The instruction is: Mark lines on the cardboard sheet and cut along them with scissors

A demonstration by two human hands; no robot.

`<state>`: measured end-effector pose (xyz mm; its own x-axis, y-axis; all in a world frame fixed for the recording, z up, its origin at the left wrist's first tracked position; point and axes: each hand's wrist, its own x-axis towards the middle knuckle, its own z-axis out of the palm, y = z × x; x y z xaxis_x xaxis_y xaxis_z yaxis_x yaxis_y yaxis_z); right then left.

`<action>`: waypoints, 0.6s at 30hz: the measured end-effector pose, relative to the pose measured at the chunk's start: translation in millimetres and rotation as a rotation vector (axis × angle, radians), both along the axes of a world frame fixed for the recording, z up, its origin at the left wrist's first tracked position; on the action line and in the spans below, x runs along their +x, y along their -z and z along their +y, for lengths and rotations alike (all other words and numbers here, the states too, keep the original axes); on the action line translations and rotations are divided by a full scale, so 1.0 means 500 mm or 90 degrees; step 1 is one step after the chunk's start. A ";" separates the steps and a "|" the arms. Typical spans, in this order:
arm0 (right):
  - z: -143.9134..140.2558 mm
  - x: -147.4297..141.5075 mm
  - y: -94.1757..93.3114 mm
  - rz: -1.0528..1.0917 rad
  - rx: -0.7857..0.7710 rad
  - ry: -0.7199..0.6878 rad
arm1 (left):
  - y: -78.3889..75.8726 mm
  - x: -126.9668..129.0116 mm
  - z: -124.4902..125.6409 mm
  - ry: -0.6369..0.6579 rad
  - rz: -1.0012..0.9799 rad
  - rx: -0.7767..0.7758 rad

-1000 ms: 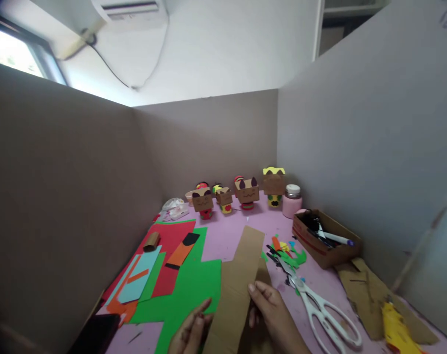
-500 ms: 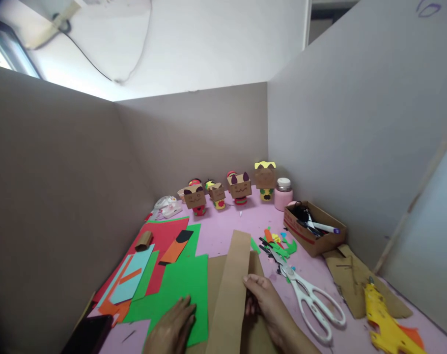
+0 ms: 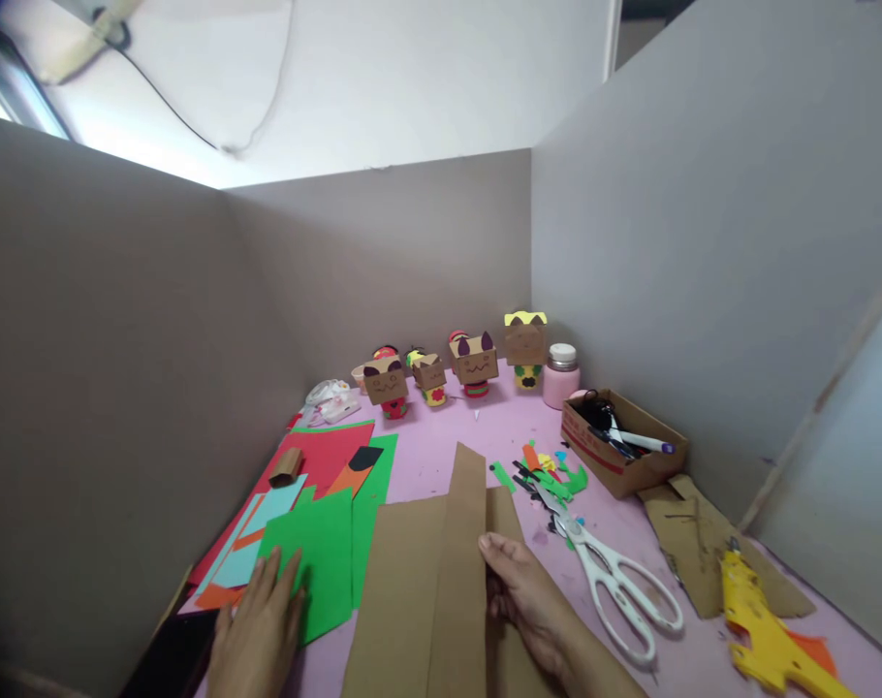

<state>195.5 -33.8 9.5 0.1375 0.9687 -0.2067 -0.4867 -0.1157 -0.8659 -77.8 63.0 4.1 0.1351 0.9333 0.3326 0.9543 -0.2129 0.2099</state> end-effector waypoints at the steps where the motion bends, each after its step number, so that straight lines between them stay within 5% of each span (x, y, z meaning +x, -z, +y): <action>1: -0.004 -0.007 -0.006 0.010 -0.002 -0.016 | -0.006 0.021 -0.012 0.054 -0.119 -0.027; 5: -0.016 -0.051 -0.008 0.014 -0.007 -0.113 | -0.022 0.149 -0.075 0.253 -0.708 -0.437; 9: -0.021 -0.084 0.014 -0.039 -0.038 -0.202 | -0.030 0.242 -0.106 0.229 -0.996 -0.649; 12: -0.025 -0.077 0.014 -0.173 -0.017 -0.164 | -0.041 0.254 -0.091 0.198 -1.009 -0.585; 16: -0.023 -0.027 -0.001 -0.623 0.085 -0.018 | -0.051 0.237 -0.042 0.254 -0.803 -0.506; 18: -0.017 0.003 0.000 -0.726 0.086 0.045 | -0.048 0.231 -0.018 0.257 -0.738 -0.466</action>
